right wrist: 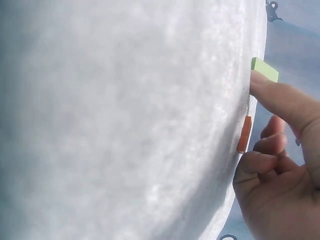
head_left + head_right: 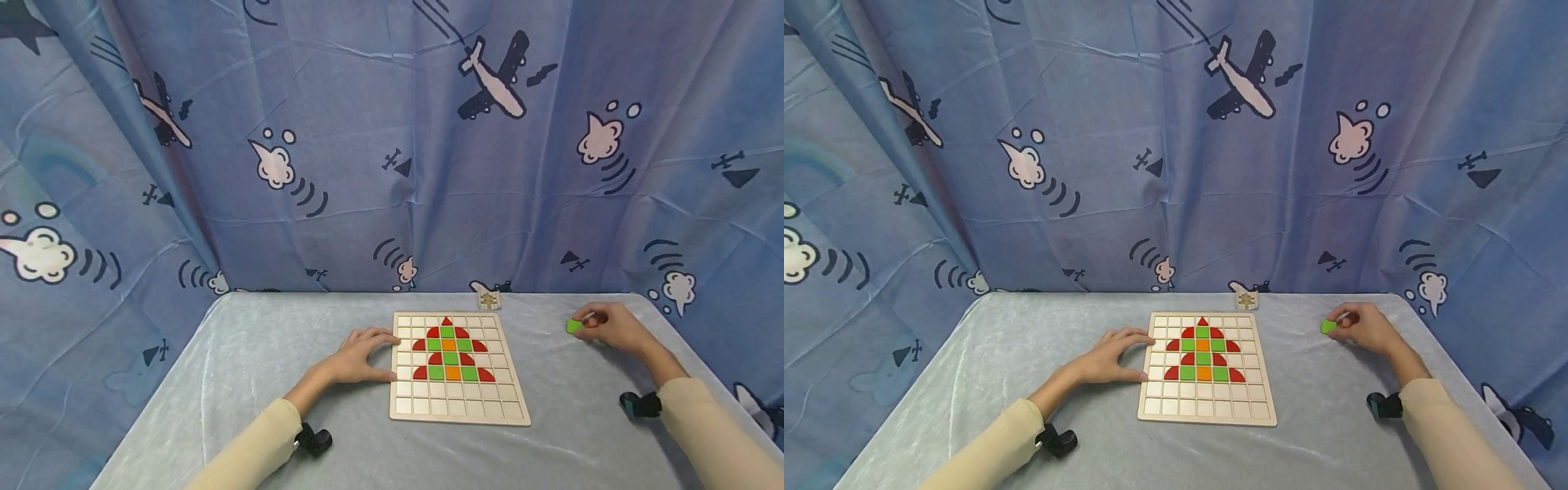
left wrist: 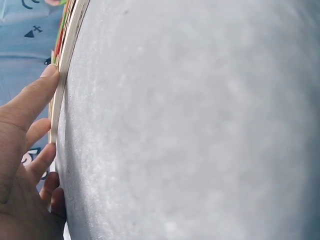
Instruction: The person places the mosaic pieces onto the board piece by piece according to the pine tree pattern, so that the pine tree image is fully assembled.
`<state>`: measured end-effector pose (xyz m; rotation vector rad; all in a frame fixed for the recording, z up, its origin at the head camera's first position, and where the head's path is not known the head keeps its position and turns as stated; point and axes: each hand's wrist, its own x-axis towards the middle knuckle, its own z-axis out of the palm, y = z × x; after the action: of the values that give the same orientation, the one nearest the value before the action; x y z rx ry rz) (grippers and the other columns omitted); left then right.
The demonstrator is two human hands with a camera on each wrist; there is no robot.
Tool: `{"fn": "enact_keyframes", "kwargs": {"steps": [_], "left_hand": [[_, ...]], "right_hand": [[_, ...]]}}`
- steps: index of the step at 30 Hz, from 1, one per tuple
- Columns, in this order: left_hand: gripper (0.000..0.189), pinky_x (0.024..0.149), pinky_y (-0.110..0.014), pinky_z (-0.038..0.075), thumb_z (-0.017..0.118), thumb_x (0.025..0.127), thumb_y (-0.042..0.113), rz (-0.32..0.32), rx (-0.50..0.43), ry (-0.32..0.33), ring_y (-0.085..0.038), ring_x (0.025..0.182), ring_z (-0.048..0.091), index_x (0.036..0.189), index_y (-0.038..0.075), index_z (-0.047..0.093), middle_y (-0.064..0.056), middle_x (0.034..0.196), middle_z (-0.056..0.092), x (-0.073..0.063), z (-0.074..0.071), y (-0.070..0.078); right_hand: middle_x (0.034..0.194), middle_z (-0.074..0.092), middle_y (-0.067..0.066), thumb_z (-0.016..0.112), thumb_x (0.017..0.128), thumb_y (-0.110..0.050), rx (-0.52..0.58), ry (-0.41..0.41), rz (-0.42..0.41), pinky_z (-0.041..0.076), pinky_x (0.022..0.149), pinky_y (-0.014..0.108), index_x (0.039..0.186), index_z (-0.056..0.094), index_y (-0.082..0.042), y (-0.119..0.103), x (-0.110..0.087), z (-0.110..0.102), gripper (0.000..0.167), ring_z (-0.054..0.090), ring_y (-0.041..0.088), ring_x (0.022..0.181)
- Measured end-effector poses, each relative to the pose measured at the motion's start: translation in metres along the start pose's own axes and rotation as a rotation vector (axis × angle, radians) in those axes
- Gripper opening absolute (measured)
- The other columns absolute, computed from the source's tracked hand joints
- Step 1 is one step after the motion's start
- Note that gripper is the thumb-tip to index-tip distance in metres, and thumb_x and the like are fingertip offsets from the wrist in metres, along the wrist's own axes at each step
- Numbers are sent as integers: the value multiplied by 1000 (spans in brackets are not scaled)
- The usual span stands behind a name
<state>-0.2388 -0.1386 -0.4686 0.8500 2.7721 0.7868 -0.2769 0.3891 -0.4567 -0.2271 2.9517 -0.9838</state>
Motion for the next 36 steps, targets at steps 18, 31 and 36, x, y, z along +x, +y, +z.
{"fn": "enact_keyframes", "kwargs": {"steps": [18, 31, 36], "left_hand": [[67, 112, -55, 30, 77, 81, 50, 0, -8, -1, -32, 137, 36, 140, 30, 53, 3, 152, 44, 0, 0, 1], [68, 113, -56, 30, 77, 80, 51, -7, 1, -2, -32, 138, 36, 140, 31, 53, 4, 153, 43, 0, 0, 1], [69, 113, -57, 30, 77, 80, 53, -2, 1, 1, -32, 138, 35, 140, 31, 53, 4, 153, 43, 0, 1, 0]], "right_hand": [[100, 71, 11, 73, 88, -11, -45, 41, -113, 49, 69, 17, 100, 71, -7, -5, -9, -1, 13, 56, -5, 79], [110, 69, 15, 71, 91, -19, 57, 63, -185, 53, 75, 15, 107, 69, -7, -38, -23, 3, 20, 58, -11, 91], [108, 71, 13, 74, 89, -19, 108, 78, -231, 55, 73, 18, 105, 71, -9, -50, -29, 11, 20, 61, -10, 90]]}}
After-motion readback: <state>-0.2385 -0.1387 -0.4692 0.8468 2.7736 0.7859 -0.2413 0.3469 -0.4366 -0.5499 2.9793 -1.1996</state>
